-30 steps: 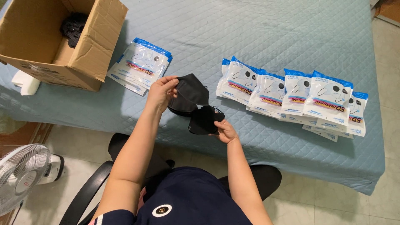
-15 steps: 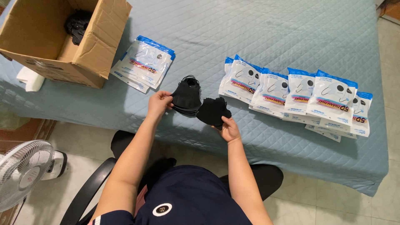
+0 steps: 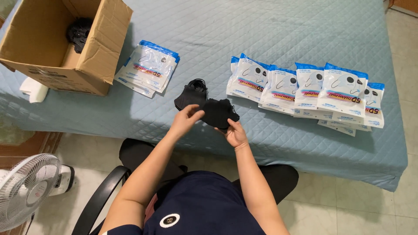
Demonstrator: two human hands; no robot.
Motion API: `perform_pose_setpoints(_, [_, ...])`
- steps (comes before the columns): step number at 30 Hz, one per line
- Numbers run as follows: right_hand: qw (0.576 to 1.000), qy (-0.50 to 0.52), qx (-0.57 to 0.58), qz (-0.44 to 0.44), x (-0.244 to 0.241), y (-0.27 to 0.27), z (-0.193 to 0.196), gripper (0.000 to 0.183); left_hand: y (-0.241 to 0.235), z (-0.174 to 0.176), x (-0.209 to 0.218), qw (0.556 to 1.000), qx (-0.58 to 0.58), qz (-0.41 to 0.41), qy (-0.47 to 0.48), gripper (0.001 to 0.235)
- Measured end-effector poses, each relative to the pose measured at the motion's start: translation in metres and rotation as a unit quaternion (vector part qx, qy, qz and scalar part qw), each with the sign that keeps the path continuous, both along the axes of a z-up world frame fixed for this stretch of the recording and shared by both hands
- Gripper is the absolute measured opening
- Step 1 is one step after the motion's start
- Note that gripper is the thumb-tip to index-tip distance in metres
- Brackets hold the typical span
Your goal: Taking black face masks out of a cardboard box, unfolding them, and arranging them on a bed next to stacks of packaged masks.
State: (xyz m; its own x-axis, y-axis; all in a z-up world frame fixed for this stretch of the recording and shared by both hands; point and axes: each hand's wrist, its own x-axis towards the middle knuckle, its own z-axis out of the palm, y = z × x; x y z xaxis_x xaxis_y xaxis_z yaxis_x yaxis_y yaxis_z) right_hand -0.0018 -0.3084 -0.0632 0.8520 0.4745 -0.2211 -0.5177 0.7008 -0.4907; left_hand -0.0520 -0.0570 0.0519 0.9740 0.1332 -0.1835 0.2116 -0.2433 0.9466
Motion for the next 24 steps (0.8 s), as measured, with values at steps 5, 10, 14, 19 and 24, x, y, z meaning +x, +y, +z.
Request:
perform_pose_setpoints(5, [1.0,0.005,-0.023,0.012,-0.031,0.018,0.062,0.034,-0.008,-0.019,-0.012,0.993,-0.114,0.006,0.007,0.035])
perform_pose_setpoints(10, [0.994,0.001,-0.107,-0.029,-0.025,-0.007,0.022,0.033,0.01,0.0,-0.02,0.993,-0.111,0.02,-0.024,0.039])
perform_pose_setpoints(14, [0.978,0.0,-0.192,-0.084,-0.029,-0.02,-0.006,0.022,0.005,0.04,-0.032,0.95,-0.259,0.04,-0.168,0.033])
perform_pose_setpoints(19, [0.976,-0.044,-0.213,-0.025,-0.066,-0.012,0.041,0.03,-0.015,0.004,-0.042,0.95,-0.287,-0.01,-0.125,0.047])
perform_pose_setpoints(24, [0.99,-0.007,-0.137,-0.023,-0.093,-0.009,0.04,0.03,-0.02,0.039,-0.067,0.987,-0.101,-0.122,0.005,0.045])
